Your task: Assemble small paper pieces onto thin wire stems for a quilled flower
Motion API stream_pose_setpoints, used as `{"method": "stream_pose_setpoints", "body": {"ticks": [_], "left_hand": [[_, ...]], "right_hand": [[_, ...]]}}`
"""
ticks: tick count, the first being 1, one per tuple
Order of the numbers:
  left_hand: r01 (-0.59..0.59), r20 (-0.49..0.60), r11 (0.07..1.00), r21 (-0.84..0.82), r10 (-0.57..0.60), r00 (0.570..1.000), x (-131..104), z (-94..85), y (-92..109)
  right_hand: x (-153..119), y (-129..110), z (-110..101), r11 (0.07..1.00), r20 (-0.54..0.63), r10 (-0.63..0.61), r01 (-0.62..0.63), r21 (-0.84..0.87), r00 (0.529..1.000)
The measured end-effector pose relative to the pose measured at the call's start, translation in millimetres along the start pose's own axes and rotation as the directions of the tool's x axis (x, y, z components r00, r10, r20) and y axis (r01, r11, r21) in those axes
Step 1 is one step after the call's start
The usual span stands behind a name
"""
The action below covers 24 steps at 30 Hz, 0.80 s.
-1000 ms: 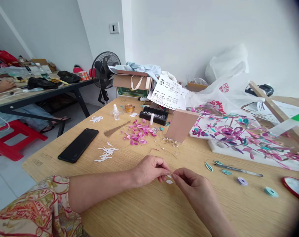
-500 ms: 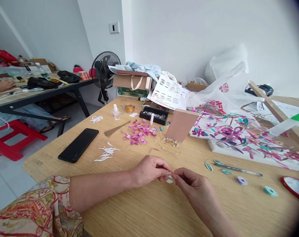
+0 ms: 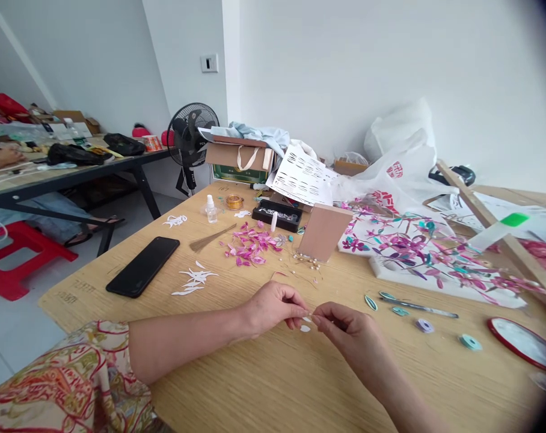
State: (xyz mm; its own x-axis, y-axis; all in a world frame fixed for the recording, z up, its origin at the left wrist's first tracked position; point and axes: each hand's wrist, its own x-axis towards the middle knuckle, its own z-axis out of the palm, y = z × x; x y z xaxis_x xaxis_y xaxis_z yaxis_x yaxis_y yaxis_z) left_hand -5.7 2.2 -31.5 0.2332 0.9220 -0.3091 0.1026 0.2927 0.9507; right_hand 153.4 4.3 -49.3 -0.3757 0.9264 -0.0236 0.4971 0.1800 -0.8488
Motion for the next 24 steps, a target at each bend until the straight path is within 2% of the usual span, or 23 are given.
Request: {"method": "stream_pose_setpoints", "body": {"ticks": [4, 11, 18, 24], "left_hand": [[0.016, -0.029, 0.997, -0.079, -0.018, 0.999, -4.3, 0.3, 6.6], [0.013, -0.01, 0.997, -0.073, -0.014, 1.0, -11.3, 0.4, 13.2], [-0.015, 0.015, 1.0, -0.008, 0.015, 1.0, -11.5, 5.6, 14.4], [-0.071, 0.03, 0.997, 0.007, 0.071, 0.997, -5.9, 5.4, 13.8]], "right_hand": [[-1.3, 1.6, -6.5, 0.998, 0.012, 0.007, -0.008, 0.057, 1.0], [-8.7, -8.7, -15.1, 0.994, 0.044, 0.034, -0.038, 0.103, 0.998], [-16.1, -21.4, -25.4, 0.985, -0.051, -0.007, -0.002, -0.175, 0.999], [-23.7, -17.3, -43.8, 0.962, -0.087, -0.012, -0.012, -0.271, 0.996]]}}
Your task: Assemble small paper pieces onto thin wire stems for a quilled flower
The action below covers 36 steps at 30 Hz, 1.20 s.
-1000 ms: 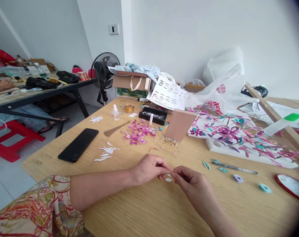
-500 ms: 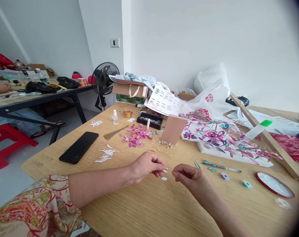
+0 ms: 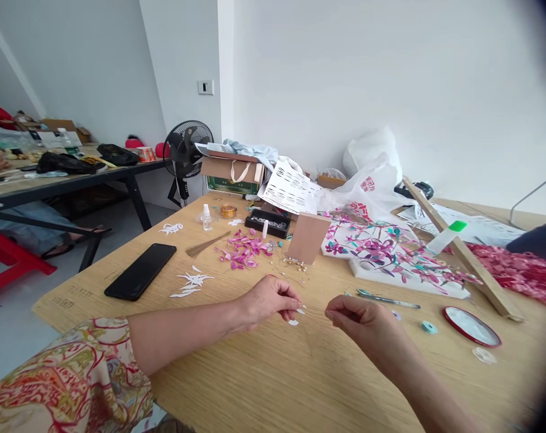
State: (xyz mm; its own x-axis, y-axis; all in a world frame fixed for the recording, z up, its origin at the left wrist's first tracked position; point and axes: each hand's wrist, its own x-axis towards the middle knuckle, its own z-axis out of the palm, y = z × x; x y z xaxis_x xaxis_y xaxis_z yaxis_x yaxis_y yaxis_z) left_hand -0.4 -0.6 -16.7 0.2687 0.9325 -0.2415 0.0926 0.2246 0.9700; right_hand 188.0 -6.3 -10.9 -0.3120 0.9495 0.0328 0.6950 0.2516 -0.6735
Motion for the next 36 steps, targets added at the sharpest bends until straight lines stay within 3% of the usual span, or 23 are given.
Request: {"method": "stream_pose_setpoints", "body": {"ticks": [5, 12, 20, 24, 26, 29, 33, 36], "left_hand": [[-0.016, -0.013, 0.999, 0.032, 0.016, 1.0, -2.2, 3.2, 4.7], [-0.052, 0.045, 0.987, 0.151, 0.046, 0.998, -4.7, 10.3, 6.3], [-0.063, 0.091, 0.969, 0.237, 0.042, 0.995, -2.0, 6.9, -0.2], [-0.048, 0.069, 0.973, 0.224, 0.033, 0.997, -5.1, 7.1, 2.4], [-0.034, 0.043, 0.978, 0.206, 0.026, 0.999, -9.1, 6.0, 7.0], [0.006, 0.045, 0.988, 0.151, -0.013, 0.999, -16.2, 3.3, 13.8], [0.075, 0.127, 0.995, 0.071, -0.084, 0.988, -22.0, 3.5, 16.8], [0.128, 0.176, 0.989, 0.071, -0.139, 0.975, -22.8, 8.1, 16.2]], "right_hand": [[-4.1, -2.7, -4.8, 0.996, -0.155, -0.09, 0.09, -0.003, 0.984], [-4.0, -17.2, 15.0, 0.992, -0.03, 0.016, -0.012, 0.123, 0.999], [-23.7, -6.1, 2.7, 0.994, -0.101, 0.101, -0.097, 0.045, 0.99], [-53.2, 18.7, -12.8, 0.982, -0.214, 0.152, -0.173, -0.082, 0.965], [-78.3, 45.4, -25.5, 0.934, -0.318, 0.247, -0.312, -0.173, 0.916], [-125.0, 98.6, -49.5, 0.818, -0.454, 0.396, -0.531, -0.222, 0.799], [-175.2, 157.7, -81.2, 0.64, -0.483, 0.616, -0.753, -0.153, 0.622], [-184.1, 173.3, -95.1, 0.61, -0.496, 0.643, -0.782, -0.128, 0.583]]}}
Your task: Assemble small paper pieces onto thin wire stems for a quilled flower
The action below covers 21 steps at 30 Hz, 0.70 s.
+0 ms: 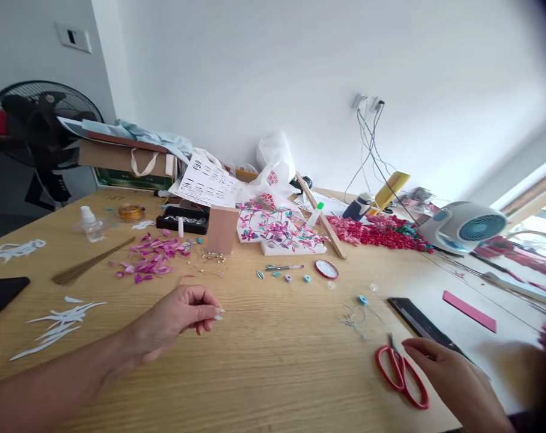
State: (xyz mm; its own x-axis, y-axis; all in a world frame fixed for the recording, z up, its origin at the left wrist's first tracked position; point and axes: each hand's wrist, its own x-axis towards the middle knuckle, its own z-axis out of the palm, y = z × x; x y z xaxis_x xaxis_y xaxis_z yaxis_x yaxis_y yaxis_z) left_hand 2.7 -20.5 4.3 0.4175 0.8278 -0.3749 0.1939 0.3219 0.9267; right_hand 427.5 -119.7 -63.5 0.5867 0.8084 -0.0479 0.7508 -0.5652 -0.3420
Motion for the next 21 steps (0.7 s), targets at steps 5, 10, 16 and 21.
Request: {"method": "stream_pose_setpoints", "body": {"ticks": [5, 10, 16, 21], "left_hand": [[0.063, 0.053, 0.998, 0.012, -0.063, 0.997, 3.0, 6.0, -1.8], [0.072, 0.023, 0.997, 0.036, -0.073, 0.997, 6.8, 5.0, -2.5], [0.077, 0.026, 0.995, 0.061, -0.079, 0.997, 8.9, 4.9, -3.6], [0.088, 0.005, 0.995, 0.054, -0.089, 0.996, 8.3, 2.7, -7.9]], "right_hand": [[7.7, -22.7, 9.1, 0.992, 0.05, -0.123, 0.122, 0.019, 0.991], [7.8, -44.6, 31.7, 0.948, 0.084, -0.309, 0.3, 0.104, 0.947], [19.7, -55.5, 49.0, 0.914, 0.108, -0.403, 0.394, 0.1, 0.909], [35.0, -58.3, 54.5, 0.923, 0.115, -0.383, 0.375, 0.084, 0.917]]}}
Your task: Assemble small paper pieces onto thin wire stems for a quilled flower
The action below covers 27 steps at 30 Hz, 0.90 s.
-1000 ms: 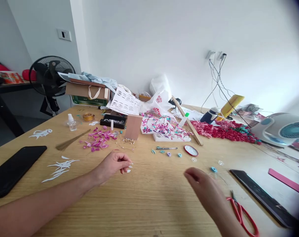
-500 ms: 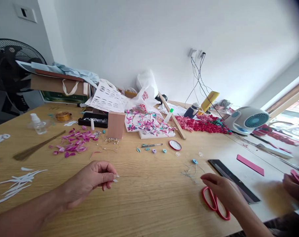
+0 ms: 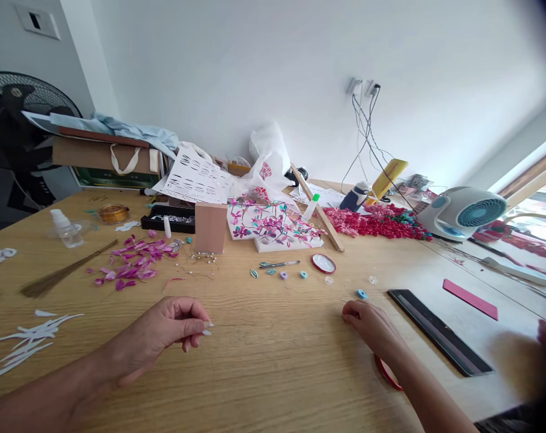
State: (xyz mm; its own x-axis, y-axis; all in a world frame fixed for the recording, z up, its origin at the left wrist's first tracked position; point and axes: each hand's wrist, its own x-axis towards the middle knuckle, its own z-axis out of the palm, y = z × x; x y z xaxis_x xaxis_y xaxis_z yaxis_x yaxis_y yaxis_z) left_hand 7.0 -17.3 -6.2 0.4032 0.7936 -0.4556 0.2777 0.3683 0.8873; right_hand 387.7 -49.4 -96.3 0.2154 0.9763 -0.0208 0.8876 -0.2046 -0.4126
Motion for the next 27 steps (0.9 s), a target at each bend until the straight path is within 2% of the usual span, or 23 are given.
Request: {"method": "stream_pose_setpoints", "body": {"ticks": [3, 6, 10, 14, 17, 20, 23, 27], "left_hand": [[0.01, -0.011, 1.0, -0.026, -0.01, 1.0, 0.0, -2.3, 0.0], [0.005, -0.05, 0.995, -0.096, -0.01, 0.999, 0.9, -4.6, 2.9], [-0.046, -0.12, 0.974, -0.223, 0.019, 0.993, 4.1, -8.3, 5.6], [-0.104, -0.159, 0.927, -0.362, 0.048, 0.986, 7.1, -8.3, 8.8], [-0.146, -0.182, 0.897, -0.417, 0.075, 0.98, 8.0, -1.4, 16.1], [-0.131, -0.138, 0.861, -0.491, 0.072, 0.988, 9.0, 10.2, 25.9], [-0.139, -0.092, 0.83, -0.54, 0.106, 0.99, 10.2, 20.9, 33.9], [-0.171, -0.061, 0.801, -0.574, 0.166, 0.984, 10.2, 27.1, 38.3]], "right_hand": [[-0.2, -4.9, -5.4, 1.0, -0.009, -0.01, 0.01, 0.025, 1.0], [-8.9, -24.3, -16.6, 0.98, -0.076, -0.036, 0.05, 0.192, 0.996], [-25.7, -69.1, -34.2, 0.846, -0.153, -0.06, 0.131, 0.516, 0.986], [-35.5, -112.3, -43.3, 0.726, -0.143, -0.102, 0.172, 0.666, 0.984], [-36.9, -136.5, -39.5, 0.694, -0.048, -0.135, 0.129, 0.709, 0.99], [-36.6, -156.9, -28.1, 0.718, 0.057, -0.174, 0.087, 0.691, 0.983], [-35.8, -175.7, -14.5, 0.716, 0.079, -0.224, 0.109, 0.689, 0.971], [-31.9, -196.9, 0.5, 0.649, 0.115, -0.264, 0.088, 0.756, 0.958]]}}
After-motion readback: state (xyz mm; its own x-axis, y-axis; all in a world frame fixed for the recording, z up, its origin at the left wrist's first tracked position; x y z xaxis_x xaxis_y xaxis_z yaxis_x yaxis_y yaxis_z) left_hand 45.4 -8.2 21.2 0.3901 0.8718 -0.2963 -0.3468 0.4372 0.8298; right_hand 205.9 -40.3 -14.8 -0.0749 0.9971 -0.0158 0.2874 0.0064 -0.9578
